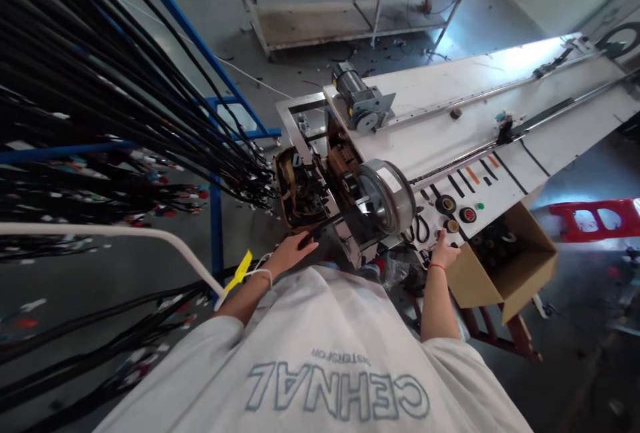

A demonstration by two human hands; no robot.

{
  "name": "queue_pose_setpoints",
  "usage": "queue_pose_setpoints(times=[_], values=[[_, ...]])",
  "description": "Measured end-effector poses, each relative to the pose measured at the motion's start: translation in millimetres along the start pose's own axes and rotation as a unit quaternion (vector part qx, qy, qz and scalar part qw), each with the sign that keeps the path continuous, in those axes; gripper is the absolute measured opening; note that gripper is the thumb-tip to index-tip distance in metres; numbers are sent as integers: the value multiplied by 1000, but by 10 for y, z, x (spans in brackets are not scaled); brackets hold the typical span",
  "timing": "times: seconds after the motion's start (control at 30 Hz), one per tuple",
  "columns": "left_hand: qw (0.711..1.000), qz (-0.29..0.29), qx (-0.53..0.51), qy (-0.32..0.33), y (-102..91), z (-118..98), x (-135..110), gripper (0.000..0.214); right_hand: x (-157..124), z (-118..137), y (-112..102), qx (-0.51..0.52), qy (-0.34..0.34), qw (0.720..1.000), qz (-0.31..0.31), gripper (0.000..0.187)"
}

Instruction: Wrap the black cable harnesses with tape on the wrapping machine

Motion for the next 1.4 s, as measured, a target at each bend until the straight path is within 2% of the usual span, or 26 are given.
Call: queue_pose_setpoints(times=[0.13,0.27,0.6,0.83,1.03,1.13,1.2,1.23,1.27,1.33,1.4], values=[[999,-31,-32,-15,-83,50,-44,47,-38,16,-8,11,0,1000,13,80],[999,-28,-44,-11,-56,13,-26,57,-45,0,-9,23,3,1000,18,83],[997,-14,-81,3,119,-192,307,62,-83,-37,2,48,17,998,24,84],[995,-13,-78,55,216,-514,496,60,-70,-58,14,59,13,998,16,83],[996,-13,-33,80,300,-759,722,55,-85,-54,4,60,12,998,13,82],[996,-26,-7,91,331,-800,792,51,-93,-49,-9,56,13,998,12,80],[996,-21,20,90,363,-663,774,47,-97,-40,-17,54,12,998,11,81],[996,-9,35,81,382,-517,746,45,-97,-34,-19,53,11,998,11,82],[997,7,54,62,398,-312,707,43,-97,-31,-20,51,10,999,10,83],[994,46,97,-7,385,239,589,37,-90,-32,-16,47,10,999,9,86],[987,54,127,-87,228,808,425,30,-75,-40,-7,40,10,999,7,89]])
Point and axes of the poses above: each hand's wrist, its own x-axis towards the middle knuckle, its own y-axis out of the palm, z = x × y, the point moved 10 cm from there along x, towards the middle knuckle, and after that the axes turned 5 degrees about -x, right-handed, at the moved point
